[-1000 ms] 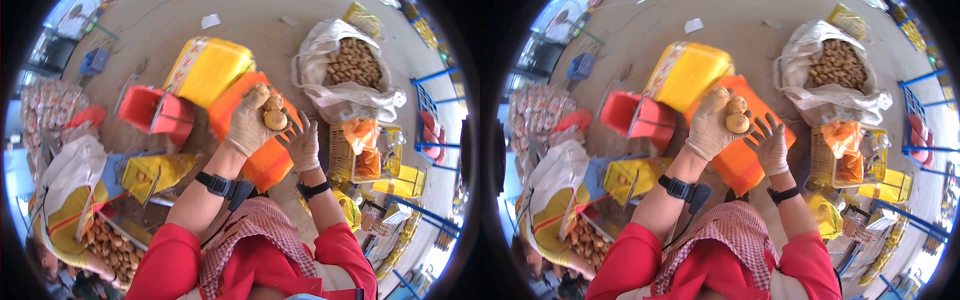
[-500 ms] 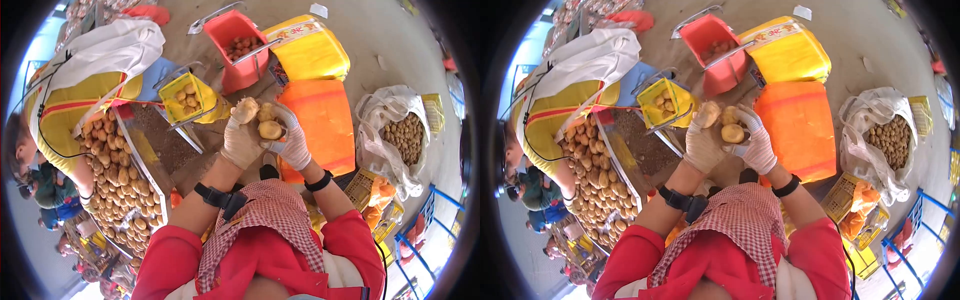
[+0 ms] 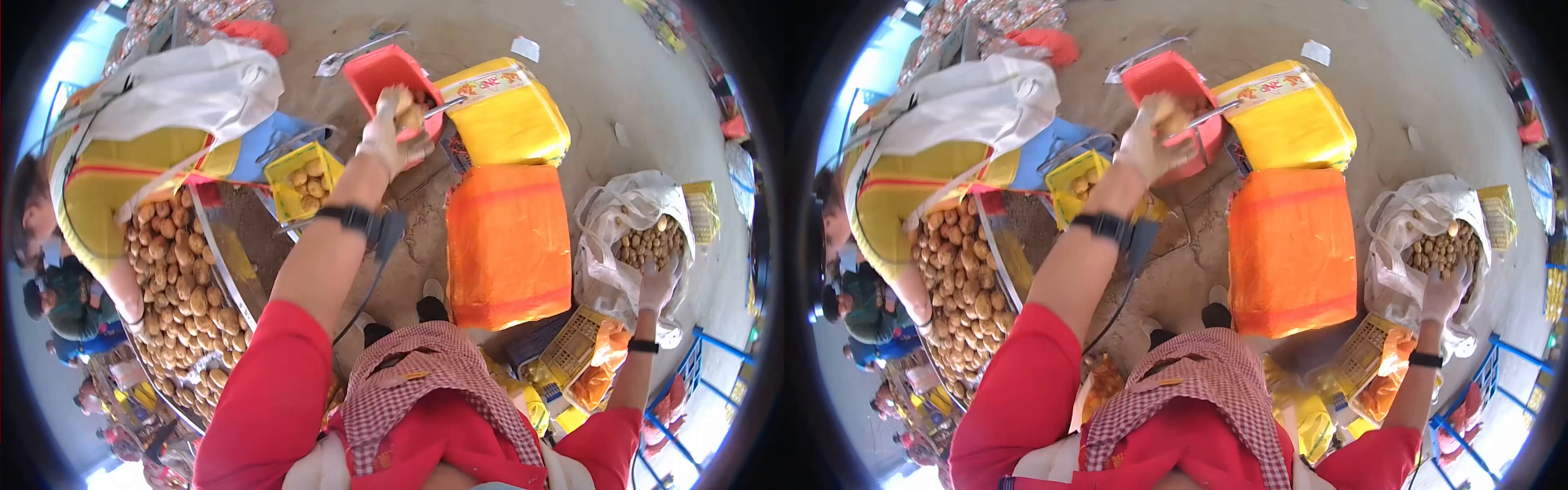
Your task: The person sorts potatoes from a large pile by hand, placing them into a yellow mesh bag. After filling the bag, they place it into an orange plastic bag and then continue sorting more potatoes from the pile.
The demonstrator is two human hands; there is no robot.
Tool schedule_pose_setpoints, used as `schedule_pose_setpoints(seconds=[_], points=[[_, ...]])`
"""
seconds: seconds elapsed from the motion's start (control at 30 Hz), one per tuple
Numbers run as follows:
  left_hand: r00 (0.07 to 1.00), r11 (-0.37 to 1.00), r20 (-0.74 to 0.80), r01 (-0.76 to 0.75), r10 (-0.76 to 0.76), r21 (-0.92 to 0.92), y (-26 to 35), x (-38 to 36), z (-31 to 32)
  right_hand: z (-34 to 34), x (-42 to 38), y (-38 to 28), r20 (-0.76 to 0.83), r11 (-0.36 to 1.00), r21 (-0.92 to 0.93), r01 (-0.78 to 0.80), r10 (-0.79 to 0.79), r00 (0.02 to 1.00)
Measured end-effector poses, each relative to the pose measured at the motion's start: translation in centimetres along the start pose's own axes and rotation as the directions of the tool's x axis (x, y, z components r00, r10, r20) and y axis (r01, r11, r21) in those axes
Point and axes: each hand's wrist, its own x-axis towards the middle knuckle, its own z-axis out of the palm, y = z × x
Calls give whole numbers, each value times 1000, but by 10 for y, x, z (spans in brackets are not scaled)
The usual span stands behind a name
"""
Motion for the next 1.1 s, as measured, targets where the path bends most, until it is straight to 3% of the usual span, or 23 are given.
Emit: schedule_pose_setpoints(seconds=[0.03,0.1,0.13,0.17,0.2,0.23,0.3,0.33,0.37,0.4,0.43,0.47,0.5,0.53,0.57,0.63,0.77,0.83,0.87,0.93,0.97,1.03,1.1], points=[[992,998,-130,14,-7,58,8,11,4,1,-15,-2,23,999,29,-21,20,1000],[986,982,-139,-69,94,174,-2,-2,1,33,-57,-14,-32,993,68,96,-94,995],[976,907,-30,-191,217,376,-26,9,-25,33,-75,-51,185,987,153,49,-77,980],[948,774,85,-302,308,557,-48,16,-56,31,-93,-90,402,975,224,-5,-88,911],[864,549,35,-350,503,759,-63,-18,-64,53,-118,-104,533,922,384,-52,-176,828],[744,284,32,-295,668,912,-78,-62,-76,75,-139,-127,637,848,517,-121,-286,716],[679,298,15,-342,734,891,-79,-114,-128,89,-162,-194,545,742,670,36,-525,654],[548,88,52,-226,835,970,-70,-141,-158,85,-172,-224,436,635,758,148,-663,609],[464,25,43,-139,885,990,-59,-169,-188,82,-171,-252,418,604,778,174,-704,575],[325,27,31,-174,945,984,-55,-191,-224,78,-165,-284,332,520,801,298,-799,502],[250,-30,38,-35,968,999,-49,-216,-259,72,-160,-317,248,425,807,410,-874,418],[270,-2,-10,43,963,999,-39,-248,-285,64,-157,-351,229,395,829,396,-886,404],[169,-62,26,212,985,975,-44,-269,-318,52,-156,-387,215,369,847,381,-895,390],[258,-27,-45,271,965,962,-44,-300,-342,29,-158,-426,112,267,879,395,-921,374],[293,2,-128,395,947,919,-58,-320,-362,0,-165,-466,8,165,898,407,-933,360],[373,83,-286,476,883,876,-96,-350,-405,-56,-193,-531,-165,-40,925,378,-938,304],[395,143,-311,401,865,905,-154,-409,-425,-124,-292,-609,-424,-384,887,255,-897,124],[387,254,-389,356,836,899,-173,-429,-425,-144,-347,-626,-456,-445,875,189,-890,13],[323,264,-371,328,871,907,-176,-436,-422,-152,-373,-634,-444,-445,874,195,-894,-49],[316,323,-406,284,857,903,-176,-455,-420,-162,-418,-647,-385,-416,878,237,-908,-168],[320,362,-423,235,848,902,-178,-461,-421,-168,-434,-653,-344,-425,848,317,-896,-281],[248,439,-475,187,845,879,-181,-465,-431,-163,-469,-668,-253,-558,584,590,-815,-521],[98,515,-530,143,842,845,-169,-467,-444,-152,-492,-682,-124,-461,623,632,-856,-501]])
